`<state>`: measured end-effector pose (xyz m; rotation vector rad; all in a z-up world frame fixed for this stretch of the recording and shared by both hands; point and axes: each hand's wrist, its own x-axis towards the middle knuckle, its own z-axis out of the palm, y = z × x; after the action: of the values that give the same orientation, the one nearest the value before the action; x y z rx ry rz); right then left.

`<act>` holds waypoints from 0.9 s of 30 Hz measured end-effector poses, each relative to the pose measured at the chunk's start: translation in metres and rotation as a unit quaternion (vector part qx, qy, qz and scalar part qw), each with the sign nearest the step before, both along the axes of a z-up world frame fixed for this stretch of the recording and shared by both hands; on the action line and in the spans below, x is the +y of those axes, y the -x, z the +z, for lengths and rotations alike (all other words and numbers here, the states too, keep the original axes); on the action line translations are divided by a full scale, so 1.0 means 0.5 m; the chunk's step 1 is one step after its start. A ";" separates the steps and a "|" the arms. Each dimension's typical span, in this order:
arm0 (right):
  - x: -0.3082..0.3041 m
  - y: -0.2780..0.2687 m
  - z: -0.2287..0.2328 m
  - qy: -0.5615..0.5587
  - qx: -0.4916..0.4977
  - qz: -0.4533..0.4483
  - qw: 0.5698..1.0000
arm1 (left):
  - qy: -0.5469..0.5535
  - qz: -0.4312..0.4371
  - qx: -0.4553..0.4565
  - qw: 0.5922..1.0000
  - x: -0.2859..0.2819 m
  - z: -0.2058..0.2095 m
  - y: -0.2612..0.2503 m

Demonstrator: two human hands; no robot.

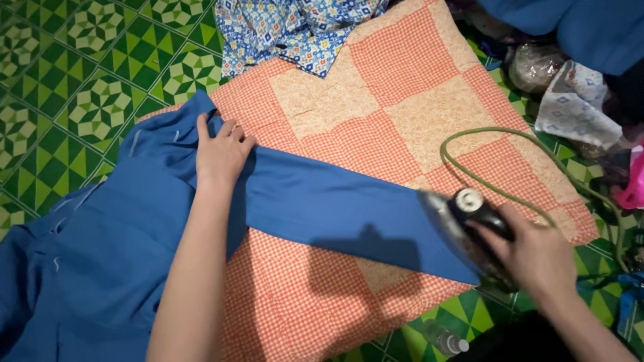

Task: The person irons a blue long-sleeved garment on a patterned mat on the floor. They use a handheld iron to smooth the sleeves and body, occasionally spraying water from a bottle onto the fabric to aid in wrinkle removal.

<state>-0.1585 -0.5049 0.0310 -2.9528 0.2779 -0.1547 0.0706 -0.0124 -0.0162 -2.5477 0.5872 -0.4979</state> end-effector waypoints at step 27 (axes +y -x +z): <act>-0.074 -0.045 0.121 -0.047 -0.235 0.166 0.957 | -0.047 -0.038 -0.169 0.984 0.147 0.640 0.359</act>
<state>-0.1360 -0.5419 0.0915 -2.7067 -0.2648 -0.7530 -0.1091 0.0610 0.3038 -2.2875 0.5678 -0.8855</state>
